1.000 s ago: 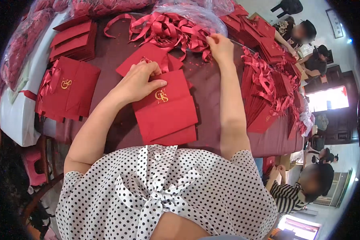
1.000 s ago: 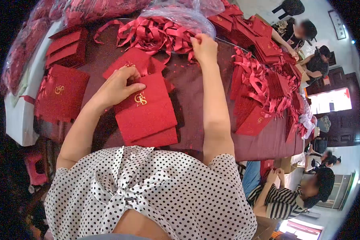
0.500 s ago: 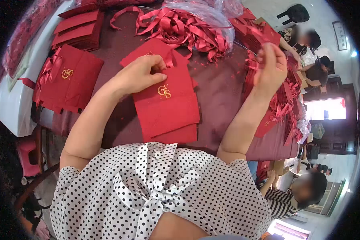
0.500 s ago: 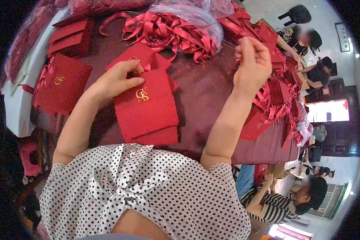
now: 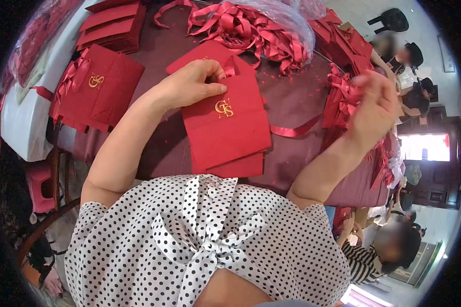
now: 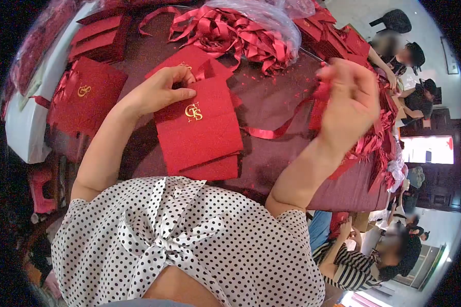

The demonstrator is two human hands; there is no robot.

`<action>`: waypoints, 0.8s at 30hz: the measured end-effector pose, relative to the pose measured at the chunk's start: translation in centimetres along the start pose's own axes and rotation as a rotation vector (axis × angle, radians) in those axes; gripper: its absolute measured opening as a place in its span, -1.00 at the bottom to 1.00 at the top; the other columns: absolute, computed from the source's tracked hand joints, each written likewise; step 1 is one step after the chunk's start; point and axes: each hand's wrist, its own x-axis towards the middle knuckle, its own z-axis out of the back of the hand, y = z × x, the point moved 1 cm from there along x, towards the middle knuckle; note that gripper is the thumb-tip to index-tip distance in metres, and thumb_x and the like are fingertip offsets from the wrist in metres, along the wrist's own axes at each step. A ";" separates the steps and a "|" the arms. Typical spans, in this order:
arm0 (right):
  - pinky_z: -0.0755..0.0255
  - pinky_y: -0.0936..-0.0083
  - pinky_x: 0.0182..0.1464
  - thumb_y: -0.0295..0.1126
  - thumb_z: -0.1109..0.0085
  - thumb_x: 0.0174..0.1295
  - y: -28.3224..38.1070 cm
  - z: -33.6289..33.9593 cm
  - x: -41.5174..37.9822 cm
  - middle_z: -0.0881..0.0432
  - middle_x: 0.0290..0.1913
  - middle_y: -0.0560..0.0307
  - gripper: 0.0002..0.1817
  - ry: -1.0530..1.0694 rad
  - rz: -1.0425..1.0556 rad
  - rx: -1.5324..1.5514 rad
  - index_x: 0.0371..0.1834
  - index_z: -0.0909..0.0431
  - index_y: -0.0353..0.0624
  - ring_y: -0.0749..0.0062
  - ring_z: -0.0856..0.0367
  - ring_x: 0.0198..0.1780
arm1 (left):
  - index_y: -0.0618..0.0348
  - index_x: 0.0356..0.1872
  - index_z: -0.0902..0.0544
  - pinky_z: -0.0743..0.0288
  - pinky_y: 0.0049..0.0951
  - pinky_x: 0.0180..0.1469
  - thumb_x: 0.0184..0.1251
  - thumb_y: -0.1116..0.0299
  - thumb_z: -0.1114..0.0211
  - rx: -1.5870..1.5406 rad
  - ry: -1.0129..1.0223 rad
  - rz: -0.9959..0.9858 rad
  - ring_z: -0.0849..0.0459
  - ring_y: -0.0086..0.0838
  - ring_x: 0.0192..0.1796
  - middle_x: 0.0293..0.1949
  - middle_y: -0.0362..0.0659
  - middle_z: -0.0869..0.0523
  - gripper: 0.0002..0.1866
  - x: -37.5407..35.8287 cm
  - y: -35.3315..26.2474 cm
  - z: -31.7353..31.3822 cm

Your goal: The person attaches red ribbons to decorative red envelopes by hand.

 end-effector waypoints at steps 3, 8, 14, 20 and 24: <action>-0.36 0.72 -0.39 -0.40 -0.21 0.28 -0.2 -3.6 -1.6 -0.60 -0.46 0.32 -0.88 0.412 -0.139 0.009 -0.31 -0.64 -0.21 0.71 -0.50 -0.44 | 0.31 -0.31 -0.52 -0.38 -0.52 -0.33 0.23 0.42 -0.29 0.053 -0.020 0.003 -0.47 -0.60 -0.38 -0.47 -0.25 -0.54 -0.83 0.0 -0.4 0.0; -0.47 0.57 -0.28 -0.40 -0.10 0.30 -2.0 -8.3 -4.1 -0.64 -0.43 0.09 -0.83 0.870 -0.335 0.037 -0.20 -0.60 -0.28 0.43 -0.62 -0.39 | 0.27 -0.30 -0.50 -0.35 -0.57 -0.26 0.23 0.45 -0.30 0.019 -0.008 0.053 -0.44 -0.63 -0.32 -0.43 -0.30 -0.51 -0.84 -0.2 -0.9 0.4; -0.49 0.48 -0.24 -0.46 -0.16 0.21 -2.7 -9.4 -5.2 -0.65 -0.40 0.07 -0.84 0.810 -0.359 0.075 -0.18 -0.58 -0.26 0.38 -0.65 -0.33 | 0.24 -0.25 -0.50 -0.31 -0.64 -0.23 0.23 0.47 -0.30 -0.065 -0.004 0.024 -0.39 -0.70 -0.29 -0.38 -0.38 -0.48 -0.84 -0.3 -1.1 0.9; -0.47 0.42 -0.20 -0.48 -0.24 0.12 -2.7 -9.5 -5.0 -0.63 -0.38 0.03 -0.89 0.790 -0.160 -0.078 -0.31 -0.59 -0.24 0.28 -0.62 -0.29 | 0.24 -0.22 -0.53 -0.31 -0.66 -0.22 0.23 0.44 -0.31 -0.088 -0.027 -0.049 -0.39 -0.72 -0.28 -0.38 -0.39 -0.50 -0.83 -0.2 -1.2 0.7; -0.47 0.38 -0.22 -0.47 -0.24 0.09 -2.6 -9.8 -5.2 -0.61 -0.38 0.01 -0.91 0.787 -0.159 -0.090 -0.35 -0.60 -0.24 0.19 -0.61 -0.30 | 0.23 -0.27 -0.52 -0.31 -0.66 -0.25 0.25 0.41 -0.30 -0.096 -0.009 0.023 -0.40 -0.74 -0.30 -0.39 -0.39 -0.50 -0.85 -0.2 -1.2 0.8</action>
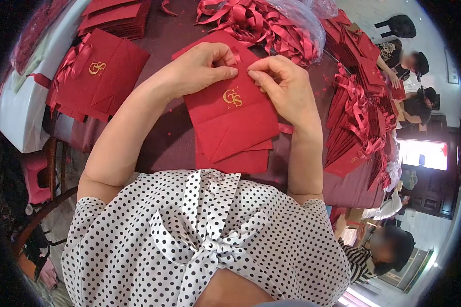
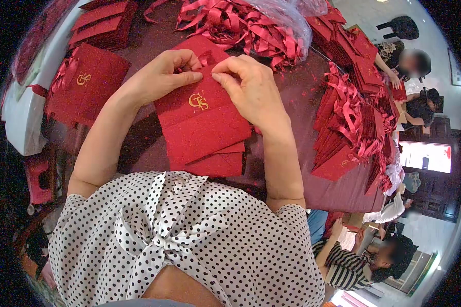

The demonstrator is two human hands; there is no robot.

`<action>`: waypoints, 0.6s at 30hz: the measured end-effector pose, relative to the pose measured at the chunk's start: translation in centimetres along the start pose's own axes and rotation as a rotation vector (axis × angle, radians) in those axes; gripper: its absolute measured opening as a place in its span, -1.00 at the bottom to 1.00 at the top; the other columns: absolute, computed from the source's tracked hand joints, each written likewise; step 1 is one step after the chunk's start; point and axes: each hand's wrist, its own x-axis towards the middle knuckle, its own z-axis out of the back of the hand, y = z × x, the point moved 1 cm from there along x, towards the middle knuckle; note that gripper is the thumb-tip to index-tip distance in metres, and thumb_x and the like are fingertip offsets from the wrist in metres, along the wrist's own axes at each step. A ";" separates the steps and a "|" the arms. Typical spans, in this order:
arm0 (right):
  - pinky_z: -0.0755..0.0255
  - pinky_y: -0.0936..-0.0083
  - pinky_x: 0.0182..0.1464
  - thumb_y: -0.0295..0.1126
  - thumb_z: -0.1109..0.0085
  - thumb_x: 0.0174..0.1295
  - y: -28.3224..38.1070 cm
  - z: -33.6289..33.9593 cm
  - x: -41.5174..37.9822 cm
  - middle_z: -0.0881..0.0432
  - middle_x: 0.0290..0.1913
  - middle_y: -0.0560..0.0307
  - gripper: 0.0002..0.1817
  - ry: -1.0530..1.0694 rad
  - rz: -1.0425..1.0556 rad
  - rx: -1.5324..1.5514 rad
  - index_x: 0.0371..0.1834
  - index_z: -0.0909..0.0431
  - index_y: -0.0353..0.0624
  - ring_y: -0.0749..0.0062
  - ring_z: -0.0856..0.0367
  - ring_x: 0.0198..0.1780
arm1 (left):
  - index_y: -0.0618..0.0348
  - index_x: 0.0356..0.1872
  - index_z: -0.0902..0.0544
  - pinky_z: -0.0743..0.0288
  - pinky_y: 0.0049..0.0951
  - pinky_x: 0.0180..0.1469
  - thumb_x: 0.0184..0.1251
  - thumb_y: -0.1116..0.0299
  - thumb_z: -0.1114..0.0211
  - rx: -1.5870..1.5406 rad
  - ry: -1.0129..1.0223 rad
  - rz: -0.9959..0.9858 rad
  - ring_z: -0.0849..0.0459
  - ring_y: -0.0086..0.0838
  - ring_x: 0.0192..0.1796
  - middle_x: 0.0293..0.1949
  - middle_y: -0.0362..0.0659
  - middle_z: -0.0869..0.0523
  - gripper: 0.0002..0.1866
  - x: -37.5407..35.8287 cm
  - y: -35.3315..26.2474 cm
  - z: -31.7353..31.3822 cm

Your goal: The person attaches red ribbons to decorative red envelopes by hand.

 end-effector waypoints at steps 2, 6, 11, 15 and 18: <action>-0.47 0.34 -0.22 -0.48 -0.23 0.10 0.0 -0.3 0.0 -0.60 -0.37 -0.01 -0.92 -0.036 0.083 -0.100 -0.35 -0.60 -0.23 0.12 -0.60 -0.29 | 0.22 -0.29 -0.52 -0.31 -0.67 -0.26 0.25 0.41 -0.30 0.004 -0.001 0.012 -0.39 -0.74 -0.31 -0.40 -0.40 -0.50 -0.86 -0.1 -0.4 0.0; -0.46 0.30 -0.23 -0.47 -0.22 0.11 0.6 -0.4 -0.1 -0.60 -0.37 -0.03 -0.93 -0.032 0.079 -0.156 -0.36 -0.61 -0.22 0.07 -0.60 -0.28 | 0.22 -0.32 -0.51 -0.31 -0.66 -0.29 0.25 0.45 -0.30 0.010 0.009 -0.027 -0.39 -0.74 -0.32 -0.41 -0.40 -0.49 -0.87 -0.2 -0.2 -0.1; -0.50 0.21 -0.20 -0.49 -0.12 0.16 2.3 -1.3 -1.4 -0.51 -0.34 -0.07 -0.93 -0.035 0.131 -0.465 -0.33 -0.49 -0.26 -0.01 -0.60 -0.28 | 0.24 -0.32 -0.49 -0.32 -0.66 -0.29 0.22 0.52 -0.28 0.046 -0.009 -0.107 -0.39 -0.74 -0.32 -0.41 -0.39 -0.48 -0.88 -0.3 -0.5 -0.7; -0.52 0.16 -0.24 -0.50 -0.04 0.23 2.2 -2.5 -1.9 -0.50 -0.33 -0.12 -0.94 -0.009 0.180 -0.547 -0.34 -0.44 -0.26 -0.09 -0.58 -0.31 | 0.24 -0.31 -0.49 -0.31 -0.66 -0.27 0.21 0.55 -0.25 0.113 -0.014 -0.096 -0.39 -0.74 -0.31 -0.41 -0.39 -0.47 -0.90 -0.3 -0.5 -0.8; -0.52 0.15 -0.27 -0.48 -0.09 0.22 1.7 -2.0 -1.4 -0.51 -0.35 -0.13 -0.93 -0.089 0.173 -0.440 -0.33 -0.46 -0.25 -0.07 -0.59 -0.35 | 0.25 -0.32 -0.48 -0.30 -0.67 -0.25 0.21 0.55 -0.24 0.064 -0.010 -0.130 -0.39 -0.73 -0.30 -0.41 -0.39 -0.47 -0.90 -0.5 -1.0 -0.5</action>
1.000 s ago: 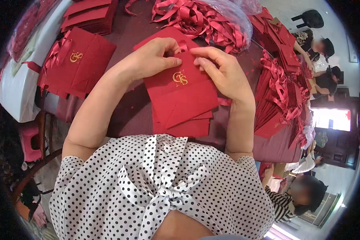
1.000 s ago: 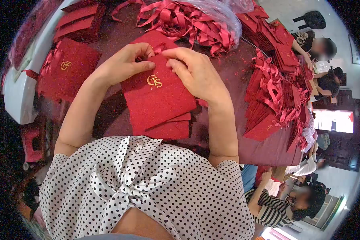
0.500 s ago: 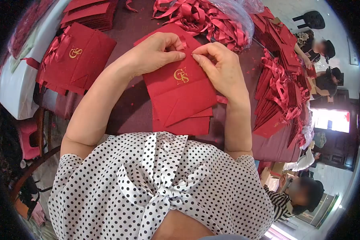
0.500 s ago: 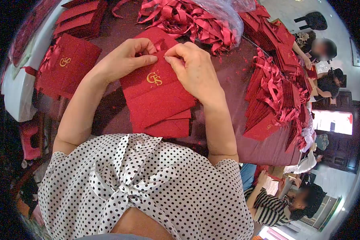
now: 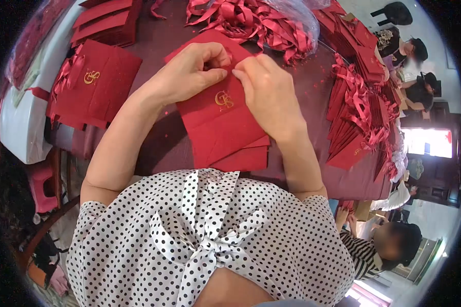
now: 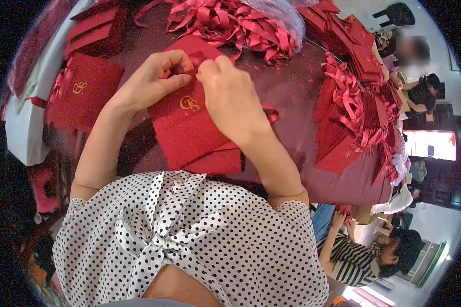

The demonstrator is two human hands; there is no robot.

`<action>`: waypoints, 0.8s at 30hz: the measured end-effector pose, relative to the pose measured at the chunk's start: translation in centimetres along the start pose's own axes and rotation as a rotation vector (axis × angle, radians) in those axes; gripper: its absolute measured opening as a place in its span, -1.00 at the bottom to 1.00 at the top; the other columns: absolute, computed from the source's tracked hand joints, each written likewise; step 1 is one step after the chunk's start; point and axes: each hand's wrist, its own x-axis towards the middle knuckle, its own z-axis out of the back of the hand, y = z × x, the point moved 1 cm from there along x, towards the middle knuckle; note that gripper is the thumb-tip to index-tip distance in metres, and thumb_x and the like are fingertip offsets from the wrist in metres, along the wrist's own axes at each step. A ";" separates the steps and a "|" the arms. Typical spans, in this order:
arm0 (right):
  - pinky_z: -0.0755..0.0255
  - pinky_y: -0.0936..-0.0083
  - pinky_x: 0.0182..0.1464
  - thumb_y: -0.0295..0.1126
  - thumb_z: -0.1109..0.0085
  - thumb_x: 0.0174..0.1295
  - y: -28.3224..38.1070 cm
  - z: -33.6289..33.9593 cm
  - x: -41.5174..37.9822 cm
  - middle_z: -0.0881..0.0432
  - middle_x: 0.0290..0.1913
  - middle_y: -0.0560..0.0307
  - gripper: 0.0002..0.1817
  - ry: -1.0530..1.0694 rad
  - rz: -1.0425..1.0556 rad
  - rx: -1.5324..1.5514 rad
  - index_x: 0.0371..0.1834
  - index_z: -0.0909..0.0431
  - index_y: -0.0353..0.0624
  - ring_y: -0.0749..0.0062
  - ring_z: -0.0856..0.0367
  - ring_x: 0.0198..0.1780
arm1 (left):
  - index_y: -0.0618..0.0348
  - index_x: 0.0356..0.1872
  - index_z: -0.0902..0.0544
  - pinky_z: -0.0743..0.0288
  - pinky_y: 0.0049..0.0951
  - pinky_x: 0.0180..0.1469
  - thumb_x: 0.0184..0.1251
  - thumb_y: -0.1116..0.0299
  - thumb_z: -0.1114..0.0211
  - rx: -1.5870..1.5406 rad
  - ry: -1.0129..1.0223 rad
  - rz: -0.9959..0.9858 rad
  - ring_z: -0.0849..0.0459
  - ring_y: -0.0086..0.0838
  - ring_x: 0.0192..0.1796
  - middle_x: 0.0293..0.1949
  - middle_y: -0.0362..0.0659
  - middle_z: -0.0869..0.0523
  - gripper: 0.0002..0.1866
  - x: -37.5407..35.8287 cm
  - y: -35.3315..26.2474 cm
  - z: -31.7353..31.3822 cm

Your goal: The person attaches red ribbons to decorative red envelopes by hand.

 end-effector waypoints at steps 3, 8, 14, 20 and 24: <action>-0.51 0.17 -0.29 -0.46 -0.19 0.16 -0.3 0.6 0.5 -0.56 -0.36 -0.14 -0.88 -0.040 0.015 0.093 -0.34 -0.47 -0.26 -0.04 -0.61 -0.35 | 0.24 -0.34 -0.48 -0.28 -0.69 -0.23 0.21 0.53 -0.23 -0.067 -0.011 -0.019 -0.39 -0.74 -0.29 -0.40 -0.41 -0.47 -0.91 0.0 0.0 0.0; -0.49 0.28 -0.32 -0.44 -0.29 0.08 -0.9 1.5 1.0 -0.61 -0.38 -0.11 -0.82 0.037 -0.132 0.443 -0.33 -0.51 -0.27 0.04 -0.62 -0.36 | 0.21 -0.33 -0.51 -0.26 -0.70 -0.22 0.26 0.42 -0.26 -0.148 0.065 0.053 -0.38 -0.77 -0.29 -0.39 -0.42 -0.48 -0.89 -0.3 -1.0 0.5; -0.47 0.37 -0.31 -0.43 -0.34 0.03 -1.0 2.6 0.8 -0.61 -0.42 -0.04 -0.78 0.166 -0.079 0.458 -0.31 -0.53 -0.28 0.24 -0.62 -0.40 | 0.26 -0.23 -0.61 -0.39 -0.71 -0.16 0.34 0.46 -0.20 -0.295 0.080 0.152 -0.53 -0.76 -0.24 -0.33 -0.34 -0.63 -0.91 -0.3 -1.2 0.9; -0.42 0.58 -0.36 -0.49 -0.34 0.05 -0.1 1.8 0.6 -0.58 -0.45 0.15 -0.82 0.136 0.048 0.551 -0.29 -0.56 -0.25 0.52 -0.56 -0.42 | 0.31 -0.30 -0.57 -0.38 -0.57 -0.16 0.17 0.57 -0.26 -0.020 0.247 -0.066 -0.50 -0.60 -0.29 -0.40 -0.27 -0.57 -0.91 0.2 0.4 1.0; -0.43 0.56 -0.36 -0.47 -0.35 0.05 0.0 2.7 0.8 -0.58 -0.45 0.15 -0.78 0.197 0.028 0.543 -0.26 -0.55 -0.25 0.50 -0.56 -0.42 | 0.36 -0.36 -0.54 -0.39 -0.50 -0.19 0.10 0.58 -0.28 0.146 0.246 -0.206 -0.54 -0.49 -0.29 -0.43 -0.18 -0.54 -0.89 0.0 -0.9 1.8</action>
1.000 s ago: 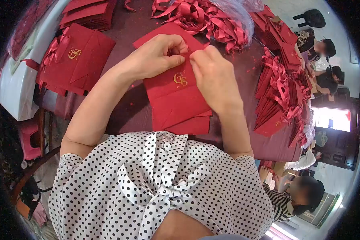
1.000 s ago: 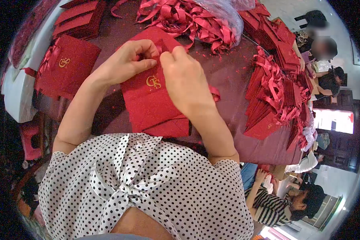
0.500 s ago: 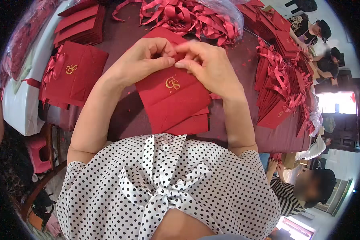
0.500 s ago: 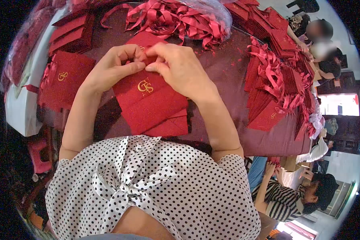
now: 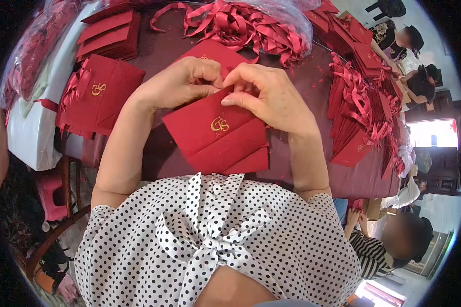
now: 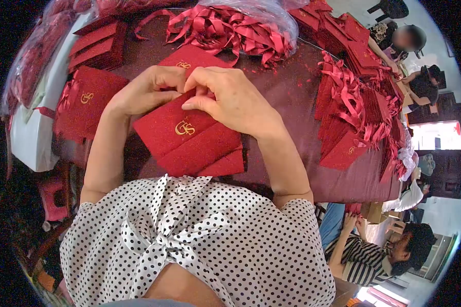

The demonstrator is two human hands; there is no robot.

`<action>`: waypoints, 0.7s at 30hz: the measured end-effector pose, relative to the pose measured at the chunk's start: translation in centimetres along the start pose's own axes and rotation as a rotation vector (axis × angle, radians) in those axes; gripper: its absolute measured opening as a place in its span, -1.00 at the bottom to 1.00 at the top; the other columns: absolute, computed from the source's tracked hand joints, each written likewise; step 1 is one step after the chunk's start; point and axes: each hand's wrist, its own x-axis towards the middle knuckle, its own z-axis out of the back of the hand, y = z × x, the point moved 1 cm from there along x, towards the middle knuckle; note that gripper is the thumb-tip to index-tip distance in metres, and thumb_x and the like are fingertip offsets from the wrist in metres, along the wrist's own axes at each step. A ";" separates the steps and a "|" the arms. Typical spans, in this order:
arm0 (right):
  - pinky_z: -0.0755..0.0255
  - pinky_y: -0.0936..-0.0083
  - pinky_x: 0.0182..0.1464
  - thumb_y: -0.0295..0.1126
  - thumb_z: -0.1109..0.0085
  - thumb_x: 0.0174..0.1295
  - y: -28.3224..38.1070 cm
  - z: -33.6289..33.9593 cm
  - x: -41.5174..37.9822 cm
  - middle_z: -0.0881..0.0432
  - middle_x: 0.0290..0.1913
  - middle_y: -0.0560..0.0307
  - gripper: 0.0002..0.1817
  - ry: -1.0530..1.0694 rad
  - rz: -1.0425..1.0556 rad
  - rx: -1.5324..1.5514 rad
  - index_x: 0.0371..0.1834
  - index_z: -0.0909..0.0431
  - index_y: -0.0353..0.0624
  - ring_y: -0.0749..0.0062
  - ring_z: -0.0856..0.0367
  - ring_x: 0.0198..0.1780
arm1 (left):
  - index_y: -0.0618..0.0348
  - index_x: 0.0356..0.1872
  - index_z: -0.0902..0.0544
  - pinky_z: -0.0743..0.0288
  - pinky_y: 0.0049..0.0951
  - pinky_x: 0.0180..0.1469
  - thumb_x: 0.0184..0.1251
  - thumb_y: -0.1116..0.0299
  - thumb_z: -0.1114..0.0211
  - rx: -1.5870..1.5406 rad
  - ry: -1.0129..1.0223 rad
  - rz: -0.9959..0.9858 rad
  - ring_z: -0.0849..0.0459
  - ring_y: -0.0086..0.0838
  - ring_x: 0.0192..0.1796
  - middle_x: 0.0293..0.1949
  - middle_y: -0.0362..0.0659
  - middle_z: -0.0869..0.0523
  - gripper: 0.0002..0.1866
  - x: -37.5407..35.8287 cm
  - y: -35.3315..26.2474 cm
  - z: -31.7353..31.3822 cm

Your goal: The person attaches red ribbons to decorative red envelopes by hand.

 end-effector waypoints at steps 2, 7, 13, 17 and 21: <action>-0.49 0.36 -0.28 -0.40 -0.34 0.05 -0.2 -0.1 0.0 -0.60 -0.41 0.00 -0.74 -0.015 0.003 -0.047 -0.26 -0.50 -0.25 0.19 -0.63 -0.37 | 0.33 -0.42 -0.55 -0.41 -0.49 -0.27 0.15 0.55 -0.28 0.151 -0.055 -0.056 -0.57 -0.54 -0.33 -0.48 -0.20 -0.56 -0.92 -0.1 -0.1 1.0; -0.46 0.36 -0.31 -0.30 -0.37 0.06 -1.3 1.5 -0.4 -0.60 -0.46 -0.02 -0.68 -0.093 -0.154 -0.120 -0.22 -0.50 -0.24 0.16 -0.62 -0.39 | 0.28 -0.17 -0.56 -0.40 -0.60 -0.17 0.36 0.39 -0.21 0.037 -0.499 0.332 -0.50 -0.67 -0.22 -0.28 -0.29 -0.59 -0.83 -1.6 1.9 4.8; -0.34 0.63 -0.42 -0.35 -0.38 0.08 -3.1 1.5 -0.3 -0.52 -0.55 0.23 -0.71 -0.150 -0.131 -0.118 -0.19 -0.53 -0.22 0.66 -0.44 -0.49 | 0.24 -0.24 -0.55 -0.21 -0.48 0.08 0.32 0.19 -0.18 -0.095 -0.312 -0.098 -0.42 -0.48 -0.02 -0.20 -0.20 -0.51 -0.72 -0.6 -1.8 1.3; -0.43 0.50 -0.35 -0.28 -0.37 0.07 -3.7 2.5 -0.5 -0.60 -0.52 0.14 -0.64 -0.142 -0.079 -0.171 -0.10 -0.55 -0.17 0.44 -0.58 -0.47 | 0.20 -0.56 -0.39 -0.26 -0.40 -0.02 0.04 0.44 -0.37 0.087 -0.318 0.013 -0.43 -0.40 -0.16 -0.34 -0.20 -0.49 -0.73 -0.1 -1.8 -0.1; -0.44 0.54 -0.37 -0.30 -0.40 0.03 -3.2 6.8 -2.1 -0.62 -0.51 0.16 -0.55 -0.123 -0.157 -0.079 0.00 -0.51 -0.13 0.52 -0.58 -0.45 | 0.16 -0.36 -0.47 -0.26 -0.66 -0.18 0.19 0.47 -0.27 -0.465 -0.462 0.362 -0.43 -0.69 -0.22 -0.27 -0.31 -0.50 -0.88 -0.4 -1.7 0.3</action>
